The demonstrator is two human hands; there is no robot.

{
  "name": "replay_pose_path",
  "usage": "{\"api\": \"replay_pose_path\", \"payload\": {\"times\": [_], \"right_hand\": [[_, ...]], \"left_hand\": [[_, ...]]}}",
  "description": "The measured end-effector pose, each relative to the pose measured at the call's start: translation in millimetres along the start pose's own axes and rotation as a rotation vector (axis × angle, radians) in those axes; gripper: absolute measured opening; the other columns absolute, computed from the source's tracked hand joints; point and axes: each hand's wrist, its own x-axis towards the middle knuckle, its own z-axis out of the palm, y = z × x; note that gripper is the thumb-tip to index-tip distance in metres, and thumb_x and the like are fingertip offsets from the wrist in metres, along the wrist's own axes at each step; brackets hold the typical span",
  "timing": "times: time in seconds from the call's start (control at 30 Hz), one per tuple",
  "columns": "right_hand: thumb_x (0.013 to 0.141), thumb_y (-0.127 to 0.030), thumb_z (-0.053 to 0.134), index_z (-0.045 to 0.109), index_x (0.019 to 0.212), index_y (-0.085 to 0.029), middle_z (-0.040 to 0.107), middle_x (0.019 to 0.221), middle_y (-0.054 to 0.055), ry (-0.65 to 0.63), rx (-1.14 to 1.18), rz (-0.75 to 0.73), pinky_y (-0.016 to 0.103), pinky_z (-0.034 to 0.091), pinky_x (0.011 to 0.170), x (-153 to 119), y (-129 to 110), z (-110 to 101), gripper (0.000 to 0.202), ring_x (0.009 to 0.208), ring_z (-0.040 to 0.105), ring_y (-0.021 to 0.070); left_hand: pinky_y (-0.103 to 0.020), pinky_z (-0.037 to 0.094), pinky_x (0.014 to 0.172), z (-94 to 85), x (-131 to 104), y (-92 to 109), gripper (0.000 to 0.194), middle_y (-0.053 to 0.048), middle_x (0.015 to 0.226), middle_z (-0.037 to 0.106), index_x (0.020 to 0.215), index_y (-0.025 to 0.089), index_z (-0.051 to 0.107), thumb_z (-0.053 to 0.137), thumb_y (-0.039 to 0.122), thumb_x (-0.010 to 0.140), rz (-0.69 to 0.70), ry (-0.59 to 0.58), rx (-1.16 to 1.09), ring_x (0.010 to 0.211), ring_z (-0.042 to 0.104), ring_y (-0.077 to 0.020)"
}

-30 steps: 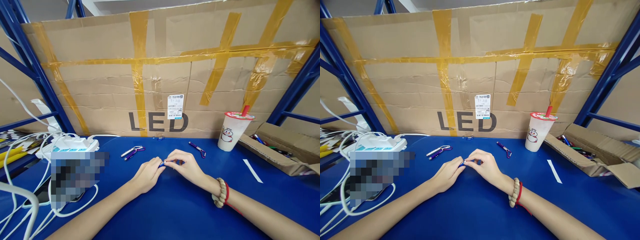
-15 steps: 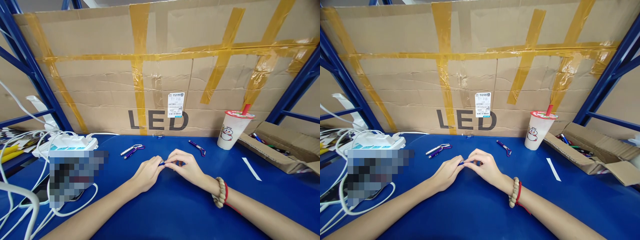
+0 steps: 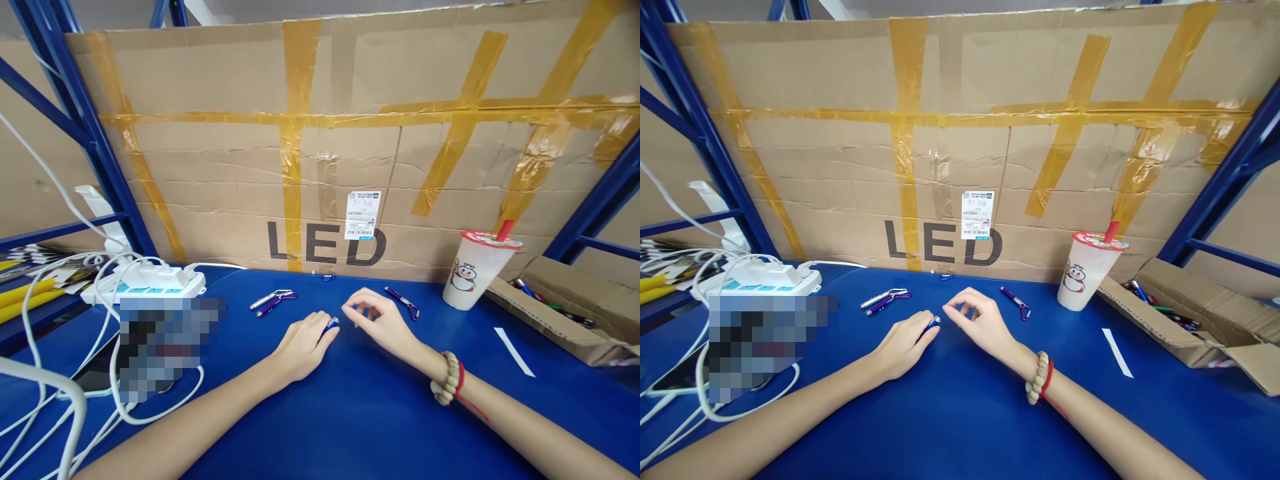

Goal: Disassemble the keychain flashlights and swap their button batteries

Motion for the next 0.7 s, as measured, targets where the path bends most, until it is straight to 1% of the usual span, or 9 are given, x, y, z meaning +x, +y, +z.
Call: {"api": "replay_pose_path", "payload": {"times": [0.03, 0.07, 0.1, 0.2, 0.33, 0.43, 0.53, 0.63, 0.7], "right_hand": [[0.093, -0.033, 0.045, 0.063, 0.089, -0.016, 0.062, 0.089, 0.007, -0.035, -0.184, -0.03, 0.02, 0.045, 0.049, 6, 5, -1, 0.025, 0.063, 0.059, 0.0103], [0.095, -0.03, 0.04, 0.062, 0.095, -0.017, 0.062, 0.093, 0.006, -0.103, -0.405, -0.091, 0.02, 0.045, 0.052, 13, 10, -2, 0.026, 0.065, 0.059, 0.0095], [0.095, -0.027, 0.041, 0.062, 0.098, -0.018, 0.062, 0.095, 0.006, -0.152, -0.478, -0.127, 0.02, 0.045, 0.055, 22, 16, -1, 0.023, 0.068, 0.06, 0.01], [0.09, -0.019, 0.05, 0.064, 0.097, -0.018, 0.063, 0.092, 0.006, -0.289, -0.62, -0.233, 0.023, 0.041, 0.059, 53, 31, 6, 0.016, 0.077, 0.06, 0.0149], [0.089, -0.012, 0.048, 0.063, 0.103, -0.015, 0.06, 0.1, 0.011, -0.398, -0.803, -0.336, 0.027, 0.039, 0.065, 97, 45, 27, 0.021, 0.084, 0.056, 0.0193], [0.087, -0.01, 0.049, 0.064, 0.096, -0.013, 0.058, 0.101, 0.012, -0.474, -0.899, -0.445, 0.032, 0.038, 0.074, 123, 50, 45, 0.017, 0.092, 0.053, 0.0226], [0.085, -0.01, 0.052, 0.064, 0.095, -0.014, 0.057, 0.104, 0.011, -0.554, -0.959, -0.573, 0.035, 0.034, 0.085, 139, 52, 57, 0.016, 0.097, 0.049, 0.023], [0.084, -0.01, 0.053, 0.064, 0.098, -0.014, 0.055, 0.107, 0.011, -0.611, -1.003, -0.651, 0.036, 0.032, 0.087, 150, 53, 64, 0.019, 0.099, 0.047, 0.0229], [0.082, -0.01, 0.055, 0.064, 0.096, -0.014, 0.055, 0.108, 0.011, -0.642, -1.022, -0.68, 0.036, 0.032, 0.087, 155, 54, 66, 0.018, 0.1, 0.046, 0.0233]], "left_hand": [[-0.03, 0.045, 0.074, -0.3, 0, 0, 0.026, -0.004, 0.088, 0.059, 0.086, 0.018, 0.05, 0.029, 0.031, 0.096, 0.002, 0.01, -0.007, 0.084, 0.057, -0.0186], [-0.03, 0.046, 0.074, -0.8, -1, 1, 0.027, -0.004, 0.088, 0.06, 0.087, 0.018, 0.051, 0.029, 0.031, 0.096, 0.009, 0.017, -0.011, 0.085, 0.057, -0.0186], [-0.03, 0.046, 0.074, -1.4, -2, 1, 0.028, -0.004, 0.089, 0.06, 0.087, 0.018, 0.051, 0.028, 0.031, 0.096, 0.018, 0.02, -0.014, 0.085, 0.057, -0.0186], [-0.03, 0.046, 0.074, -3.0, -3, 2, 0.03, -0.005, 0.09, 0.062, 0.088, 0.018, 0.053, 0.028, 0.031, 0.096, 0.033, 0.03, -0.019, 0.086, 0.057, -0.0186], [-0.031, 0.046, 0.075, -2.8, -4, 0, 0.03, -0.005, 0.09, 0.063, 0.088, 0.017, 0.054, 0.028, 0.03, 0.096, -0.001, 0.036, -0.05, 0.086, 0.057, -0.0189], [-0.031, 0.046, 0.077, -1.4, -4, -2, 0.029, -0.005, 0.093, 0.063, 0.09, 0.018, 0.055, 0.029, 0.03, 0.096, -0.028, 0.033, -0.062, 0.09, 0.058, -0.0203], [-0.032, 0.046, 0.076, -1.2, -4, -4, 0.029, -0.005, 0.094, 0.063, 0.09, 0.018, 0.054, 0.029, 0.03, 0.096, -0.034, 0.035, -0.061, 0.09, 0.058, -0.0207], [-0.031, 0.046, 0.075, -2.7, -6, -5, 0.029, -0.004, 0.091, 0.064, 0.087, 0.017, 0.054, 0.029, 0.029, 0.096, -0.026, 0.039, -0.071, 0.086, 0.059, -0.0195], [-0.031, 0.046, 0.073, -3.7, -6, -5, 0.029, -0.004, 0.09, 0.063, 0.086, 0.017, 0.054, 0.029, 0.029, 0.096, -0.024, 0.036, -0.077, 0.084, 0.059, -0.0196]]}}
